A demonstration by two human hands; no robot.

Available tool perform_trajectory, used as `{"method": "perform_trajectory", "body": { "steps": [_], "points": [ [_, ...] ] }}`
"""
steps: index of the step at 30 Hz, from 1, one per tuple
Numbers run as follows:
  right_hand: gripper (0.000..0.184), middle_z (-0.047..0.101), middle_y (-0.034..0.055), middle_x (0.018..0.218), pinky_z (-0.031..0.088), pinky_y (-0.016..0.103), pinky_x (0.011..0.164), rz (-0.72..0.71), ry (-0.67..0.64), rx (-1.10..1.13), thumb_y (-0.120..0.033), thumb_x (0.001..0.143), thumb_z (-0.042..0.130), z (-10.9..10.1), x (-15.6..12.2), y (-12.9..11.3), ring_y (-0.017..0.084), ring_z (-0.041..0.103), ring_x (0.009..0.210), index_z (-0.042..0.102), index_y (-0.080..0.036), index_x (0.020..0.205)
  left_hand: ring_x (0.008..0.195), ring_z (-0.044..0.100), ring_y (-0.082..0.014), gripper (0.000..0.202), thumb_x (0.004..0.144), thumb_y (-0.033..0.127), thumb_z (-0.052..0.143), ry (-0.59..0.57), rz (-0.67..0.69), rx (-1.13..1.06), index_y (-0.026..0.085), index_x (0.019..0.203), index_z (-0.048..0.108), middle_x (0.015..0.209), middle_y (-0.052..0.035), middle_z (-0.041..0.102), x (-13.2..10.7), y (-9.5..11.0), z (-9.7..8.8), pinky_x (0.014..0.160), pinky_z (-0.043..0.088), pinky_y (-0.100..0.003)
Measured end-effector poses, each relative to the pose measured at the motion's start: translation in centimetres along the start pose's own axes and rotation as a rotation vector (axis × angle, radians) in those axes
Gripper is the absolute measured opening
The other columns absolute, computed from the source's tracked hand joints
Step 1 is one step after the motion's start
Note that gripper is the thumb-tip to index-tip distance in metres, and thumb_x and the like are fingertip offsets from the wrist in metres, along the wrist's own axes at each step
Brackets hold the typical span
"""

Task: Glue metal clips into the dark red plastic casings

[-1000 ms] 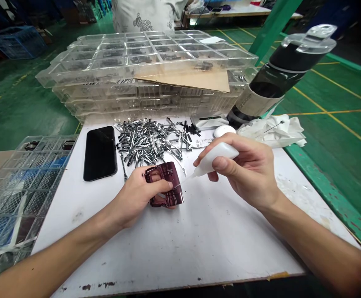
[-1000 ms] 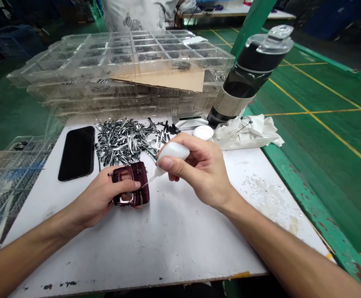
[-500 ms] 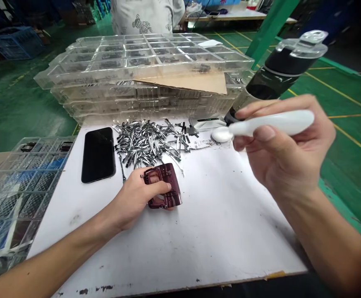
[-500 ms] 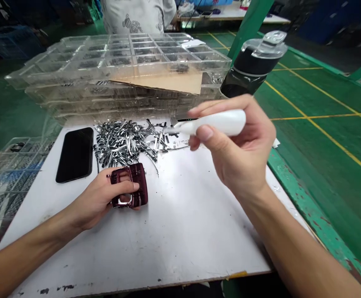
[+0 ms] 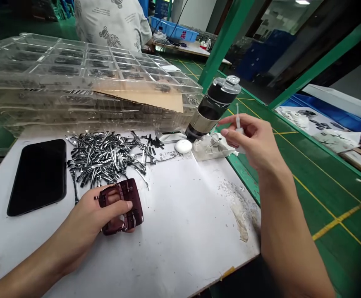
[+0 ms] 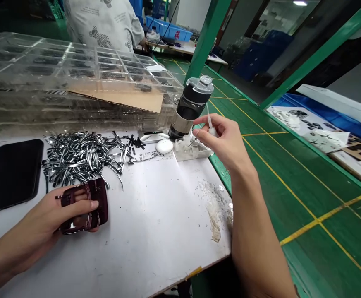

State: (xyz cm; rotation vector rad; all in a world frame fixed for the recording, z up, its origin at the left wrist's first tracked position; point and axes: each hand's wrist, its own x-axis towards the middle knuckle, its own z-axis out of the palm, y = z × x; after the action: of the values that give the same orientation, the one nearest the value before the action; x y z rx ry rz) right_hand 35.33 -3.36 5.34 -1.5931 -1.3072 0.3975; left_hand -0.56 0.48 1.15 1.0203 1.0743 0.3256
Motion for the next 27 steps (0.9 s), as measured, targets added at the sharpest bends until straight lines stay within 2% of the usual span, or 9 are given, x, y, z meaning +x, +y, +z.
{"method": "perform_trajectory", "body": {
  "steps": [3,7,10,13,15,17,20,22,27],
  "points": [
    [0.031,0.062,0.0013,0.072,0.034,0.028,0.052,0.068,-0.114,-0.226,-0.039,0.073,0.085,-0.7,0.0,0.2,0.013,0.048,0.061,0.075,-0.018,0.094,0.063,0.067,-0.0195,0.016,0.077,0.033,0.077,0.002,-0.009,-0.006,0.019,0.075,0.069,0.069,-0.0021,0.069,-0.1,0.1,0.2,0.062,0.054,-0.027],
    [0.024,0.066,0.0024,0.071,0.034,0.028,0.054,0.048,-0.186,-0.369,-0.04,0.08,0.078,-0.9,0.2,0.7,0.014,0.048,0.062,0.076,-0.017,0.086,0.061,0.067,-0.0183,0.013,0.076,0.027,0.078,0.015,-0.012,-0.042,0.02,0.072,0.067,0.06,0.0017,0.063,-0.3,0.4,0.4,0.062,0.052,-0.024],
    [0.022,0.067,0.0023,0.071,0.035,0.029,0.055,0.002,-0.184,-0.399,-0.039,0.084,0.074,-0.4,0.3,1.2,0.014,0.048,0.061,0.076,-0.017,0.085,0.06,0.066,-0.0167,0.013,0.079,0.028,0.076,0.022,0.0,-0.043,0.02,0.073,0.067,0.062,0.0021,0.065,-0.4,0.3,0.4,0.062,0.051,-0.023],
    [0.02,0.067,0.0021,0.069,0.035,0.03,0.055,-0.058,-0.109,-0.438,-0.038,0.087,0.073,0.2,0.2,1.2,0.015,0.051,0.061,0.073,-0.018,0.081,0.062,0.067,-0.0171,0.012,0.078,0.026,0.076,-0.006,-0.01,-0.025,0.02,0.074,0.067,0.065,0.0022,0.066,-0.2,0.0,0.1,0.062,0.051,-0.024],
    [0.019,0.067,0.0019,0.069,0.034,0.031,0.053,-0.104,0.005,-0.377,-0.037,0.088,0.073,0.5,0.1,0.8,0.015,0.05,0.057,0.07,-0.02,0.08,0.063,0.068,-0.0181,0.013,0.079,0.026,0.075,-0.022,-0.008,-0.016,0.02,0.072,0.066,0.063,0.0026,0.065,-0.1,-0.1,-0.2,0.062,0.05,-0.025],
    [0.017,0.065,0.0017,0.067,0.032,0.033,0.05,-0.178,0.155,-0.224,-0.036,0.087,0.076,1.0,-0.1,0.0,0.015,0.048,0.052,0.068,-0.022,0.08,0.064,0.069,-0.0186,0.013,0.08,0.026,0.075,-0.032,0.004,-0.018,0.02,0.073,0.066,0.064,0.0017,0.067,0.0,-0.1,-0.3,0.063,0.052,-0.026],
    [0.016,0.065,0.0028,0.066,0.028,0.035,0.046,-0.293,0.307,0.041,-0.032,0.085,0.079,2.8,-0.9,-1.8,0.015,0.046,0.047,0.067,-0.024,0.079,0.065,0.069,-0.0184,0.01,0.082,0.025,0.073,-0.054,0.024,-0.042,0.018,0.078,0.068,0.072,-0.0018,0.072,0.1,-0.1,-0.2,0.064,0.054,-0.027],
    [0.012,0.069,0.0045,0.072,0.027,0.036,0.045,-0.282,0.274,0.166,-0.028,0.085,0.08,4.8,-2.1,-3.2,0.015,0.046,0.046,0.068,-0.025,0.08,0.066,0.07,-0.0182,0.008,0.084,0.023,0.071,-0.071,0.04,-0.069,0.017,0.08,0.068,0.074,-0.0027,0.073,0.2,-0.1,-0.2,0.063,0.055,-0.027],
    [0.008,0.072,0.0038,0.072,0.03,0.033,0.039,-0.257,-0.027,0.278,-0.021,0.085,0.078,9.7,-5.5,-5.4,0.019,0.058,0.051,0.071,-0.024,0.086,0.068,0.071,-0.0185,0.007,0.083,0.02,0.071,-0.104,0.078,-0.115,0.016,0.079,0.068,0.077,-0.0029,0.073,0.4,-0.3,-0.3,0.064,0.058,-0.028]
  ]
}}
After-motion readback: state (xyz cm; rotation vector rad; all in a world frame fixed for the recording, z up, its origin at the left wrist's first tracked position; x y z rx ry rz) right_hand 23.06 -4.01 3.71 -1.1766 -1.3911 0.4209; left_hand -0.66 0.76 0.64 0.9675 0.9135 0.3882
